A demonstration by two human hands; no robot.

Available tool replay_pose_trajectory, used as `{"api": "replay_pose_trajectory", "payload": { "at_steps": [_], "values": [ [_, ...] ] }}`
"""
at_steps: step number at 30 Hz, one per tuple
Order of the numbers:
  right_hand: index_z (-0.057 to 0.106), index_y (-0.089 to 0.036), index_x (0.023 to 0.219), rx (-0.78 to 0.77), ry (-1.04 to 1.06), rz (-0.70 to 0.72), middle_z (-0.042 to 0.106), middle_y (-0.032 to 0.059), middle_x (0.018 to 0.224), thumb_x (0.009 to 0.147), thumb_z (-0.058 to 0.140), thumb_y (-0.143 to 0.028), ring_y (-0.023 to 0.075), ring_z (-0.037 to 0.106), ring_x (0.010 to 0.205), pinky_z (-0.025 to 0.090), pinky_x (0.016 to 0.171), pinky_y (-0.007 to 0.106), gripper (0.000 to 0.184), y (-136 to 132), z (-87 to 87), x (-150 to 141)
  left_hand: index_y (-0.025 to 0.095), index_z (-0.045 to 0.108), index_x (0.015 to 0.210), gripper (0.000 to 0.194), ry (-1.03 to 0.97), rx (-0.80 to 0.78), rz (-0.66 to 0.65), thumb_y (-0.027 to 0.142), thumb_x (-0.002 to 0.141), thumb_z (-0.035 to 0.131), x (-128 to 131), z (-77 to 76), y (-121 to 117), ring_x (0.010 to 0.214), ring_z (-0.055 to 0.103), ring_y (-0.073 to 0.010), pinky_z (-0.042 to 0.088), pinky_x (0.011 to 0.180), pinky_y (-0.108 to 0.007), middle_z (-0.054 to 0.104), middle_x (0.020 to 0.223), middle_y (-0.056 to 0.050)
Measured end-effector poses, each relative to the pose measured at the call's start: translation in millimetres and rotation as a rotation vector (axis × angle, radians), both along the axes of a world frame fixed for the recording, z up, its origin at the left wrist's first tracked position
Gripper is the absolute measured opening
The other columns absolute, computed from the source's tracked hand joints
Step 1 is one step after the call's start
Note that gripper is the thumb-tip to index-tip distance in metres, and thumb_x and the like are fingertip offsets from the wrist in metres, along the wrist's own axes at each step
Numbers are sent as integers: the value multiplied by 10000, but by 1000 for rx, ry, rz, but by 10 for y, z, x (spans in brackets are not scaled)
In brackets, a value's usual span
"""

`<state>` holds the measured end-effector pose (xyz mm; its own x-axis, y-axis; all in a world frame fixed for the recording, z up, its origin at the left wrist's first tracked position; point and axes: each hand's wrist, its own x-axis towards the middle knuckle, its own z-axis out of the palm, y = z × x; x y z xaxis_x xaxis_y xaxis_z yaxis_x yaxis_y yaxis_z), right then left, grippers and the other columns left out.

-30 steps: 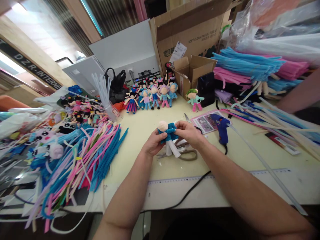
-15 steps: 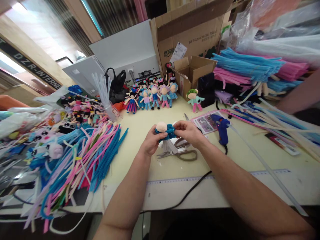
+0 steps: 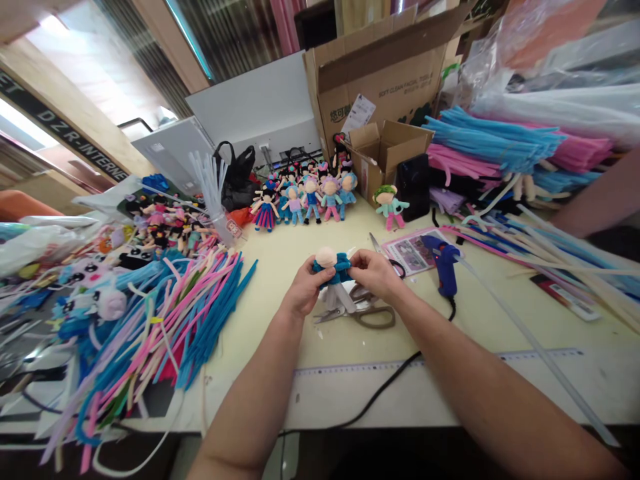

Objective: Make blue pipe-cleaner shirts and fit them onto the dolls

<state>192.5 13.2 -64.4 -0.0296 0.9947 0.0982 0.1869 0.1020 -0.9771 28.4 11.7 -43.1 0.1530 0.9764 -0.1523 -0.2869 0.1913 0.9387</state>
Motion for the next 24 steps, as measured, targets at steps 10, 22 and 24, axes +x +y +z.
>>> {"api": "replay_pose_trajectory", "payload": {
  "at_steps": [10,22,24],
  "values": [
    [531,-169,700,-109,205,135,507,-62,549,567,582,-223,73,442,505,334,474,195,153,4,33,-60,152,646,885,439,23,-9,18,221,495,835,-42,-5,13,751,569,-132,407,702,-256,659,825,-6],
    [540,-176,823,-240,336,136,589,-35,672,551,585,-180,91,534,576,461,517,209,276,-5,82,-69,153,629,884,420,23,-44,-11,174,493,780,-54,-10,41,736,552,-128,396,687,-250,647,812,0],
    [528,-181,837,-229,335,126,577,-42,655,552,571,-167,90,517,560,462,510,211,288,-7,69,-93,156,622,881,410,62,-16,4,162,495,759,-49,-3,38,743,546,-126,392,685,-243,640,805,8]
  ]
}}
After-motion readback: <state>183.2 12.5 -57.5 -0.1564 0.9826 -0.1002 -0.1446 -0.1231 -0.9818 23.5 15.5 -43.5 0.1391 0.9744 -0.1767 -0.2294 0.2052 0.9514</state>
